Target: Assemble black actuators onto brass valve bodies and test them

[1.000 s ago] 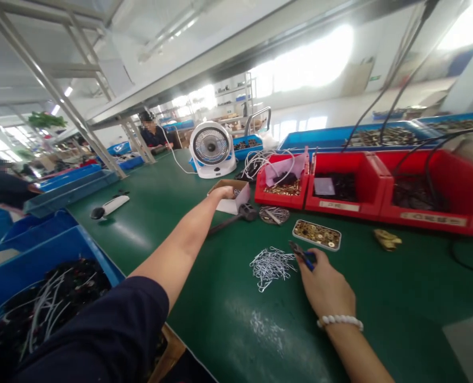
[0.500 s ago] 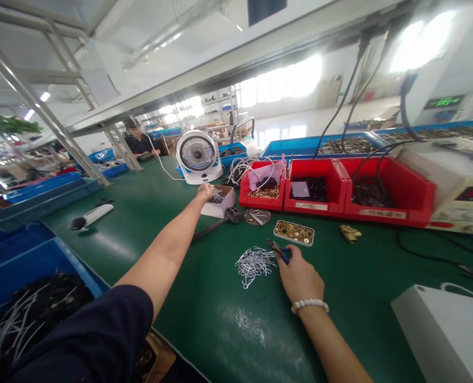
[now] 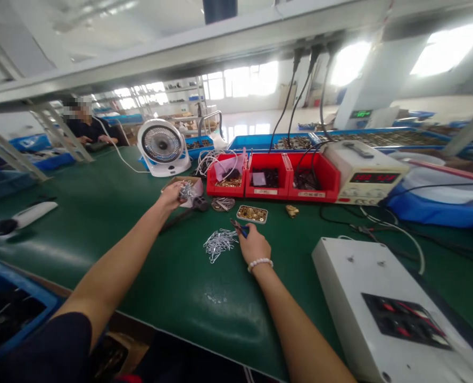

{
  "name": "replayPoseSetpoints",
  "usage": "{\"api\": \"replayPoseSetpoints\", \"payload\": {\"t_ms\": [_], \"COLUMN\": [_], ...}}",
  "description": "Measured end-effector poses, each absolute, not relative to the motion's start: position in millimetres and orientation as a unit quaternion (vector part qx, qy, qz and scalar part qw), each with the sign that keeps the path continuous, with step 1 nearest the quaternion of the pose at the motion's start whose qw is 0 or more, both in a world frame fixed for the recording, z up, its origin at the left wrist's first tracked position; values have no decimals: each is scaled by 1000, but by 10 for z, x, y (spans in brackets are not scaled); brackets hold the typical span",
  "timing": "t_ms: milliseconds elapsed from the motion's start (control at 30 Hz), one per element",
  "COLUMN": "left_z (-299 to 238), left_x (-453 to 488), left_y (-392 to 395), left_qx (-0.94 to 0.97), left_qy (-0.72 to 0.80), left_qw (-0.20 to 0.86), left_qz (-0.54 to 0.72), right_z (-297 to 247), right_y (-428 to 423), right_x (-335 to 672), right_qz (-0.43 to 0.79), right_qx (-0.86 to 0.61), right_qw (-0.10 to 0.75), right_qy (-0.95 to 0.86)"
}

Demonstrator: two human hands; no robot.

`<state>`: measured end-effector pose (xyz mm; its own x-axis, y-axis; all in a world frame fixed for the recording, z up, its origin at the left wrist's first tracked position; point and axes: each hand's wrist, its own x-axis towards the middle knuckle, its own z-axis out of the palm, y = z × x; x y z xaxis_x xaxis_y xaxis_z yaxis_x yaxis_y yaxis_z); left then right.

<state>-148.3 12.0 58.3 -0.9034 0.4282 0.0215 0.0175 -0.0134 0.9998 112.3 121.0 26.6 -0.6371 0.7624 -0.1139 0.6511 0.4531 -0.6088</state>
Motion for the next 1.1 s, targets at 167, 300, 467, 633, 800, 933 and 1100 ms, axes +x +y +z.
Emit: {"api": "replayPoseSetpoints", "payload": {"t_ms": [167,300,467,633,800,933,1100], "left_z": [76,-26,162,266,263,255,273], "left_x": [-865,-625,-548,-496,-497,-504,-479], "left_y": [187,204,132,78,71,59,18], "left_qx": [228,288,363,442,501,525,544], "left_qy": [733,764,778,756,729,710,690], "left_qw": [186,169,124,71,29,-12,-57], "left_qz": [613,551,499,476,466,469,474], "right_z": [208,178,156,147,106,79,88], "right_y": [1190,1179,1188,1183,1191,1202,1190], "right_x": [1172,1204,1193,1168,1157,1161,1166], "right_qz": [350,375,395,401,403,407,408], "right_qx": [-408,-393,-388,-393,-397,-395,-397], "right_qw": [126,156,172,175,175,176,179], "right_qy": [-834,-825,-815,-809,-806,-805,-802]}}
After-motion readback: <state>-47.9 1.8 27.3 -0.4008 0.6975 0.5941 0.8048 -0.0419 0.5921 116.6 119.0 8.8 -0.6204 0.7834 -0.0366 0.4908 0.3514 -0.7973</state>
